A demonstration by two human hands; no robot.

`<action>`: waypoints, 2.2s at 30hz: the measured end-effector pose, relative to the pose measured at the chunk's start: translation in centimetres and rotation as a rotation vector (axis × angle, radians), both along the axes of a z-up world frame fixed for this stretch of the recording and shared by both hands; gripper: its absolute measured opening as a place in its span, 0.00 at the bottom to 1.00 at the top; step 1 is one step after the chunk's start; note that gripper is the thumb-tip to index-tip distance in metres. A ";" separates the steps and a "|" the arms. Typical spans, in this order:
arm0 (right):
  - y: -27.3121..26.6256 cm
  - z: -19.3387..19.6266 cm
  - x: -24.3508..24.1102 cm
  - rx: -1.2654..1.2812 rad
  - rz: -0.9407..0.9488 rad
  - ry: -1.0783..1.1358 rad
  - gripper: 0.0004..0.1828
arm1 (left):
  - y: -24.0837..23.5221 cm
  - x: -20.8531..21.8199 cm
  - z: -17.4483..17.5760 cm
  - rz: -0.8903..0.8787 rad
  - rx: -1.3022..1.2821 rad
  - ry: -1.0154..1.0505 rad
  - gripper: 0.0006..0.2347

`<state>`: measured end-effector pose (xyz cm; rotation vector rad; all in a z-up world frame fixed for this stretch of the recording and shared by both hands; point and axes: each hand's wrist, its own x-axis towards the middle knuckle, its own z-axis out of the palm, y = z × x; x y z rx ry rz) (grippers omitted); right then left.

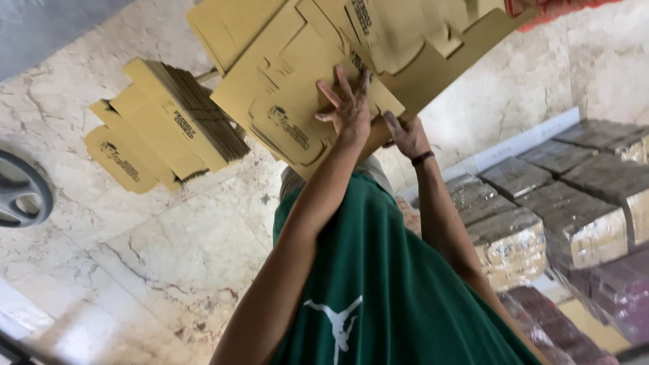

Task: The person is picking up cardboard box flats from a large pile, inspecting them, and stacking them neatly into organized piles on the floor.

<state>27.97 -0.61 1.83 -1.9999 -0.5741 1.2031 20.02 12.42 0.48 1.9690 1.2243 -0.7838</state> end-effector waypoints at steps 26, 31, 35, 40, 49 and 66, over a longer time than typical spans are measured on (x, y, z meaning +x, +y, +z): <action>-3.9 -12.8 -12.0 0.330 -0.384 0.240 0.19 | -0.9 -7.8 -2.3 -0.498 0.344 -0.037 0.47; -6.0 -13.7 -9.8 0.116 -0.308 0.274 0.18 | -0.3 -7.8 -4.5 -0.463 0.276 -0.099 0.48; -2.8 -10.4 -10.8 0.111 -0.121 -0.181 0.22 | -0.6 -8.1 -5.0 -0.447 0.335 -0.097 0.42; -3.0 -9.0 -11.5 0.392 -0.411 0.205 0.18 | -0.7 -8.2 -2.2 -0.440 0.307 -0.088 0.38; -3.5 -12.1 -9.4 0.144 -0.269 0.382 0.23 | 3.2 -11.5 -3.7 -0.023 0.258 -0.533 0.28; -10.9 -15.6 19.8 -0.478 0.065 0.377 0.19 | -9.7 -20.4 -2.8 1.480 -0.166 -0.513 0.38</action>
